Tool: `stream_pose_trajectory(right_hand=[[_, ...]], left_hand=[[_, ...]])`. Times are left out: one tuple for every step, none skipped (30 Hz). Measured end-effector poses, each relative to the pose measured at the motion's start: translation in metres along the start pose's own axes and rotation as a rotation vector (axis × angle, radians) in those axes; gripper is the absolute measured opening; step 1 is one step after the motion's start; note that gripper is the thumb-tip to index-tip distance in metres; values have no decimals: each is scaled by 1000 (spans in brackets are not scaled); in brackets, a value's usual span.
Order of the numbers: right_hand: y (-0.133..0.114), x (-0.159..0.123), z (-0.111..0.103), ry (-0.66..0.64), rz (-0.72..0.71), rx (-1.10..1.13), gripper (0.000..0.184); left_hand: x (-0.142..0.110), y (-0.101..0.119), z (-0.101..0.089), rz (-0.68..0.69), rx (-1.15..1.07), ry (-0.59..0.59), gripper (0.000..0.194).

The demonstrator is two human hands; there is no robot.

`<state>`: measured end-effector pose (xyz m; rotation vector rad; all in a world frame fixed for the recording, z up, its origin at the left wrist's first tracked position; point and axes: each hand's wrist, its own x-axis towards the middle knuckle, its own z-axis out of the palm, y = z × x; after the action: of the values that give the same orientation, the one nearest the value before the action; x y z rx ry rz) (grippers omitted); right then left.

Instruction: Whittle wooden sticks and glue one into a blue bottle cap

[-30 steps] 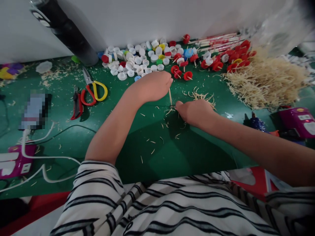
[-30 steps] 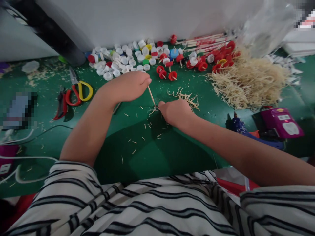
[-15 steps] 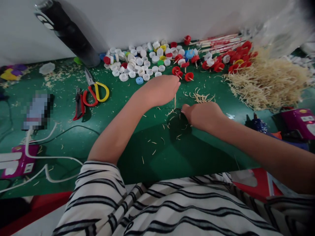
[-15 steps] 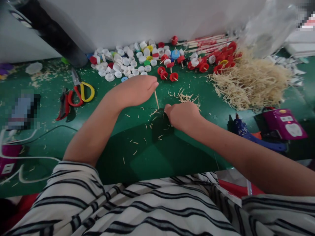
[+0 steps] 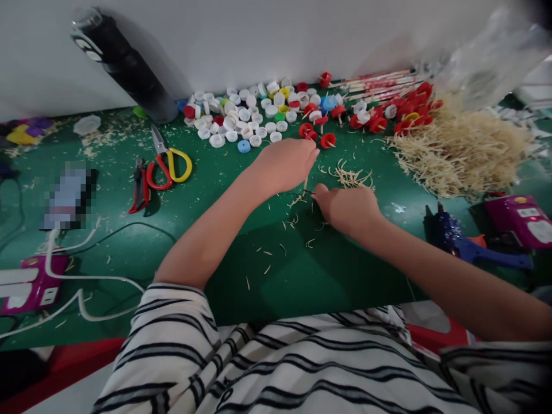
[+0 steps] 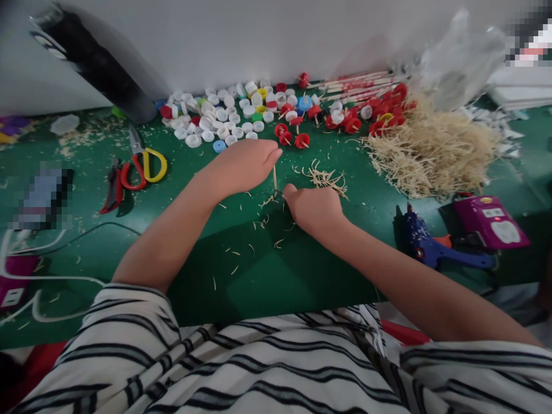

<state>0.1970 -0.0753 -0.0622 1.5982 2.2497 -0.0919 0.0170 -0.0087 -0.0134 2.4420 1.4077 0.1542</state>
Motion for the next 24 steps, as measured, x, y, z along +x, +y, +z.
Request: stream_pose_trajectory(right_hand=[[-2,1,-1,-26,4,5,43],[-5,2,-2,-61,8,8,44],[-6,2,-3,-101,17,9,46],[-7,3,-5,-134,28,9,49],[-8,3,-7,-161,36,8,52],[-9,3,-9,-181,41,8,54],[-8,3,-11,-196,42,8,55],[-8,2,-12,-204,42,9,56],[-8,2,-13,-205,40,10,56],[-7,1,-14,-201,37,10,55],[-6,0,-15,-200,34,9,54],[-5,-1,-16,-200,29,9,53],[-5,-2,-16,-203,27,10,51],[-4,-3,-16,-204,27,14,49],[-4,-4,-15,-202,32,20,47],[-4,-5,-13,-191,43,27,45],[-4,-6,-11,-167,57,35,45],[-4,-8,-8,-132,71,42,47],[-3,-9,-6,-92,82,49,49],[-3,-10,-3,-55,91,57,52],[-2,-11,0,-22,99,67,53],[-2,-11,2,3,107,81,53],[-2,-12,4,19,117,98,52],[-1,-13,6,29,125,116,52]], left_hand=[[0,3,1,-8,1,6,38],[0,5,2,-9,0,10,39],[0,6,2,-8,-1,12,40],[-1,7,3,-6,-1,13,41],[-1,8,3,-8,0,13,41],[-1,8,3,-13,1,14,41],[-1,7,3,-20,1,16,42],[-2,7,2,-26,-1,15,42],[-2,6,1,-31,-4,11,42],[-3,6,0,-32,-7,5,42],[-3,5,-1,-31,-9,-3,41],[-4,5,-3,-25,-11,-15,41],[-4,6,-4,-19,-12,-28,41],[-5,6,-5,-14,-11,-42,41],[-5,6,-7,-11,-9,-56,41],[-5,6,-8,-11,-6,-67,40],[-5,5,-9,-14,-3,-74,40],[-5,3,-10,-18,1,-76,39],[-5,0,-11,-22,4,-76,39],[-5,-3,-12,-28,6,-78,40],[-4,-7,-13,-32,7,-81,40],[-4,-11,-13,-32,7,-86,40],[-4,-14,-13,-27,5,-91,40],[-3,-17,-13,-12,0,-91,40]])
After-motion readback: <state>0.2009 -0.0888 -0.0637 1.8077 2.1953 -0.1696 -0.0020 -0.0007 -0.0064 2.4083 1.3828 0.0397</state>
